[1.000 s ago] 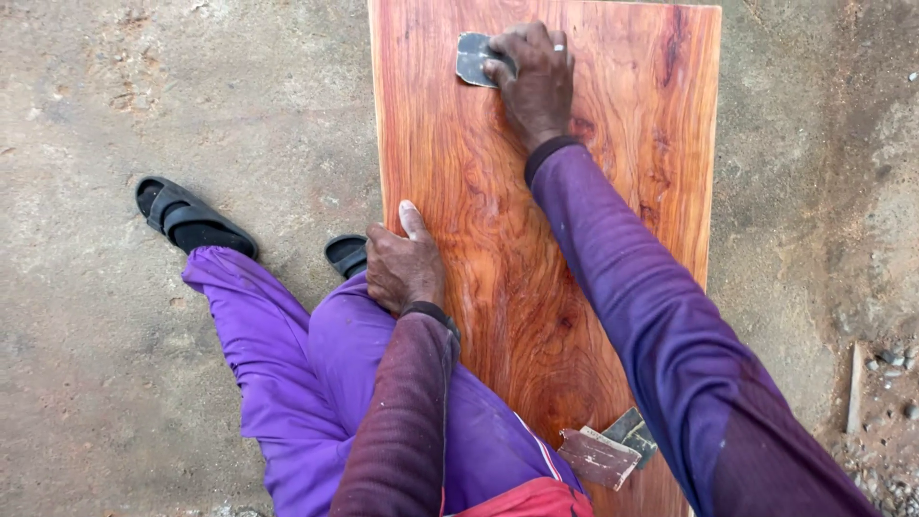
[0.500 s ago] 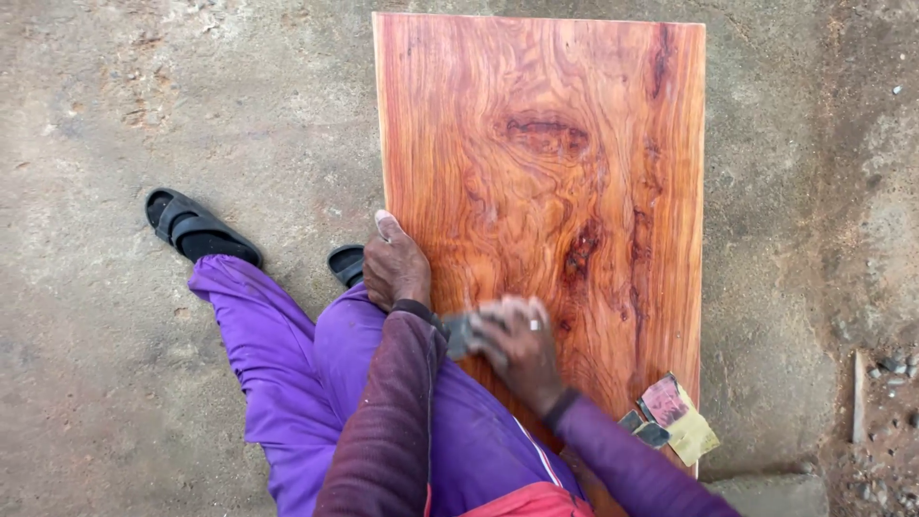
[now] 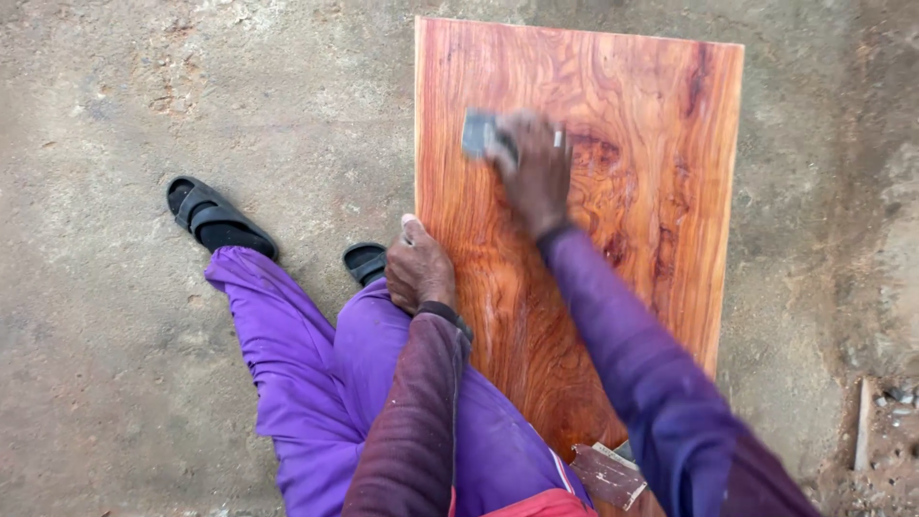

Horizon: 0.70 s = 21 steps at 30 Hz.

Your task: The person sands the surface and edges of a wooden board with a sheet of sandpaper, holding the board steady with one hand while rubbing the sandpaper with the other, occasionally shifting the board and wiping away dust.

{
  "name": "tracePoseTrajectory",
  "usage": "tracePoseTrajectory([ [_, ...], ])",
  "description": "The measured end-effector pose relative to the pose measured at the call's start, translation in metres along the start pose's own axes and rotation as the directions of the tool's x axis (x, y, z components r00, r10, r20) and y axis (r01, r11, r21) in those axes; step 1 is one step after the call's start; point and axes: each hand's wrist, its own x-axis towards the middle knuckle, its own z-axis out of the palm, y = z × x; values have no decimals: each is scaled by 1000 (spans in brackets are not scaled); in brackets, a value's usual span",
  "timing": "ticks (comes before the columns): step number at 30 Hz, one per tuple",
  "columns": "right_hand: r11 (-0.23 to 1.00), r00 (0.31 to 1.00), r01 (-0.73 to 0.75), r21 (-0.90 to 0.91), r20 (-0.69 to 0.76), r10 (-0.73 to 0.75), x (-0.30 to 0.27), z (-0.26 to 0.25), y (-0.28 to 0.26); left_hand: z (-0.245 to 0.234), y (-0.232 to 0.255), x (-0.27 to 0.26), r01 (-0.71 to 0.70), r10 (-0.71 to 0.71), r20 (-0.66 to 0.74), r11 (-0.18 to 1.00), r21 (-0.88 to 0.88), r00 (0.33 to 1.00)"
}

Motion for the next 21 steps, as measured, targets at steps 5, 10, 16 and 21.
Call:
tracePoseTrajectory([
  [5,991,990,58,117,121,-72,-199,-70,-53,-4,-3,5,43,-43,-1,994,-103,999],
  [10,961,988,18,275,140,-58,-238,-98,-75,1,-8,13,48,-48,-1,993,-109,999],
  [16,980,994,96,173,28,-102,-104,-37,-37,0,-7,9,42,-44,-19,995,-89,999],
  [21,998,999,12,64,46,-15,60,19,1,-1,-1,7,64,-67,-40,995,-71,997],
])
